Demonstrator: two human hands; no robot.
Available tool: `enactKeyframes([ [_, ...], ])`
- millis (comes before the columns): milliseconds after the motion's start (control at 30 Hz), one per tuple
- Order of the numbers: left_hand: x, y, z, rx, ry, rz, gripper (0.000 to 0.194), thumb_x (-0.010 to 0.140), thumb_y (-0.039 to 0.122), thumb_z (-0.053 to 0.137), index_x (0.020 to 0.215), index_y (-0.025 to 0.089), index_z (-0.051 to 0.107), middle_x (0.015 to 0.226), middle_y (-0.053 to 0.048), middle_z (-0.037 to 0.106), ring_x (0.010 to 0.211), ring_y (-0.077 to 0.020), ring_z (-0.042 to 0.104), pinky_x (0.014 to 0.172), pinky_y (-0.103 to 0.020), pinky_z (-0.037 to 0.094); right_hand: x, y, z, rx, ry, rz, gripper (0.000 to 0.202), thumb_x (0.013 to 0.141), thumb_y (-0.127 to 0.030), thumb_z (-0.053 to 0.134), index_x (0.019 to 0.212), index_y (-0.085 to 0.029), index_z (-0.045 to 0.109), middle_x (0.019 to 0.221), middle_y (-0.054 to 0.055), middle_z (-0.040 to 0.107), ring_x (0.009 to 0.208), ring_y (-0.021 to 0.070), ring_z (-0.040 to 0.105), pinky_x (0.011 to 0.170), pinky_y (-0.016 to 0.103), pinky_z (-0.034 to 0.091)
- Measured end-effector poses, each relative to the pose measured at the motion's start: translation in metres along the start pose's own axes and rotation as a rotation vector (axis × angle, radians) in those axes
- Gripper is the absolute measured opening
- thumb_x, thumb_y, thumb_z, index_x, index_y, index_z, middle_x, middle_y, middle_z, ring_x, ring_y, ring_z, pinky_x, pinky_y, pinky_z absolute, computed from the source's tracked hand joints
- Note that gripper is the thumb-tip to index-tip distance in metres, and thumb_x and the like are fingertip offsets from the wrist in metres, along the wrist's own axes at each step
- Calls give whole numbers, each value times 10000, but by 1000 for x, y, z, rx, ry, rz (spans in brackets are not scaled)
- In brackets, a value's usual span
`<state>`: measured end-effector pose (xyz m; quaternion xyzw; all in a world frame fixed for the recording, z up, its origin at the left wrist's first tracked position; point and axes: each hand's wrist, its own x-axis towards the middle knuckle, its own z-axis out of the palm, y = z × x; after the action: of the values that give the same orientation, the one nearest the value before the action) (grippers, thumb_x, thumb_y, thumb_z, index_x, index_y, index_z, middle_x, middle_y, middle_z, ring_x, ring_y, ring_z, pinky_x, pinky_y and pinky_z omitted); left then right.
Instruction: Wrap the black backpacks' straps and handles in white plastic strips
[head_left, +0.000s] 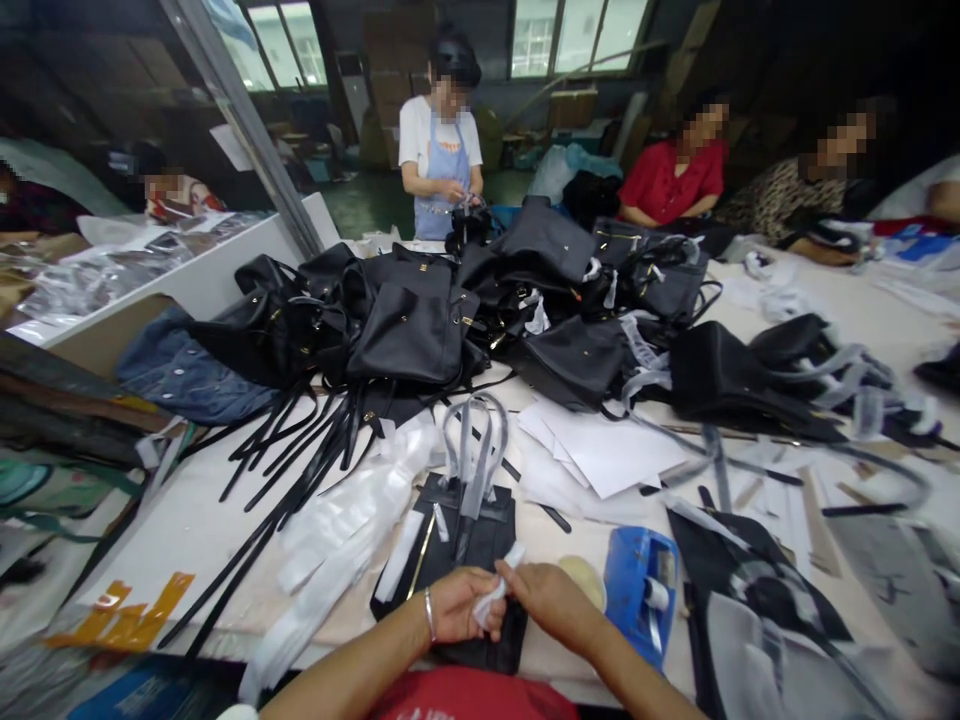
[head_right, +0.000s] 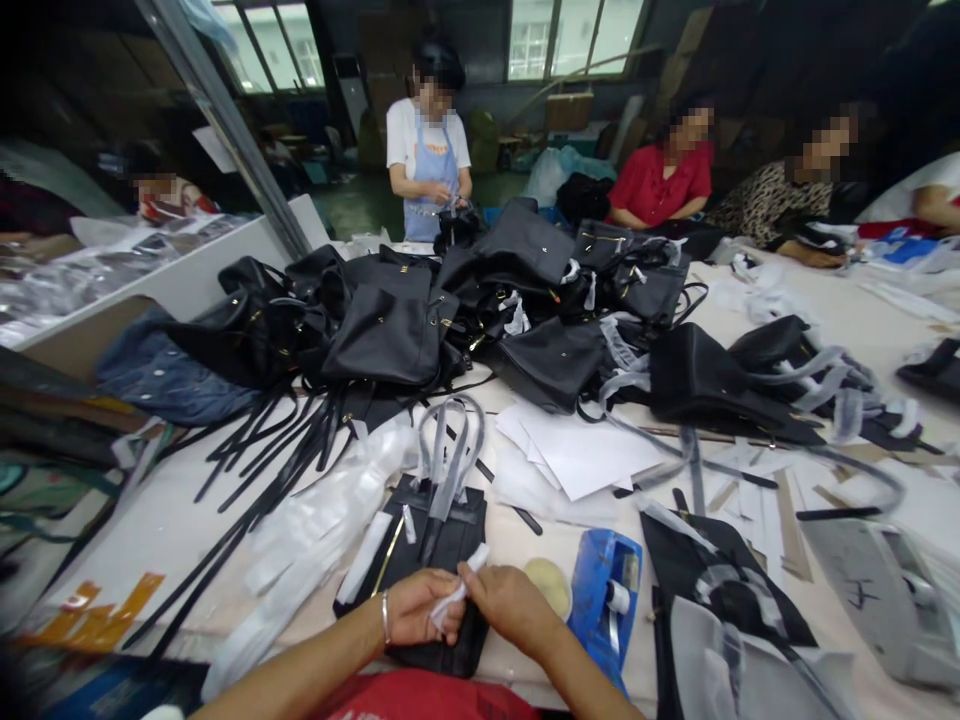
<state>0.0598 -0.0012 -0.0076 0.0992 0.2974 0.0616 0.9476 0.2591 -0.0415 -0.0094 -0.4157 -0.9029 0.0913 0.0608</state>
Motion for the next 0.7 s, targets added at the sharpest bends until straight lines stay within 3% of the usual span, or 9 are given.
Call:
enactKeyframes([
  [200, 9, -5, -9, 117, 118, -15, 226, 776, 307, 556, 813, 85, 583, 652, -71, 616, 519, -164, 590, 597, -352, 490, 6, -8, -4, -162, -68, -56, 410, 841, -100, 488, 1246, -132, 434, 770, 49, 629, 618, 170, 587, 525, 253, 402],
  [400, 6, -6, -9, 264, 120, -16, 304, 743, 397, 559, 785, 97, 526, 682, -156, 670, 587, -242, 654, 590, -374, 484, 13, -12, -21, -67, -199, 94, 461, 818, -62, 457, 1248, -228, 444, 787, 39, 649, 658, 185, 627, 553, 248, 425],
  [500, 5, -11, -5, 326, 203, 46, 333, 754, 465, 541, 814, 152, 443, 639, -121, 659, 573, -235, 648, 572, -363, 476, 19, 0, -42, 153, -134, 281, 506, 859, -87, 372, 1334, -262, 358, 879, 48, 668, 750, 188, 651, 636, 264, 459],
  [567, 4, -13, -2, 502, 341, 81, 298, 778, 461, 506, 813, 177, 421, 596, -67, 630, 549, -216, 627, 564, -355, 474, 34, 14, -54, 285, -29, 471, 429, 910, -193, 336, 1335, -248, 355, 942, 68, 666, 805, 200, 652, 692, 292, 471],
  [633, 2, -13, -3, 728, 475, 121, 242, 752, 400, 545, 745, 180, 446, 592, -35, 600, 595, -207, 614, 595, -340, 466, 61, 31, -58, 382, 53, 667, 447, 917, -354, 369, 1341, -215, 344, 990, 92, 658, 845, 219, 649, 738, 324, 474],
  [700, -3, -9, -6, 976, 570, 174, 209, 697, 332, 595, 643, 170, 474, 625, -29, 590, 669, -203, 596, 634, -313, 437, 99, 47, -55, 466, 45, 869, 659, 864, -504, 439, 1394, -157, 256, 1042, 136, 644, 901, 250, 641, 794, 360, 465],
])
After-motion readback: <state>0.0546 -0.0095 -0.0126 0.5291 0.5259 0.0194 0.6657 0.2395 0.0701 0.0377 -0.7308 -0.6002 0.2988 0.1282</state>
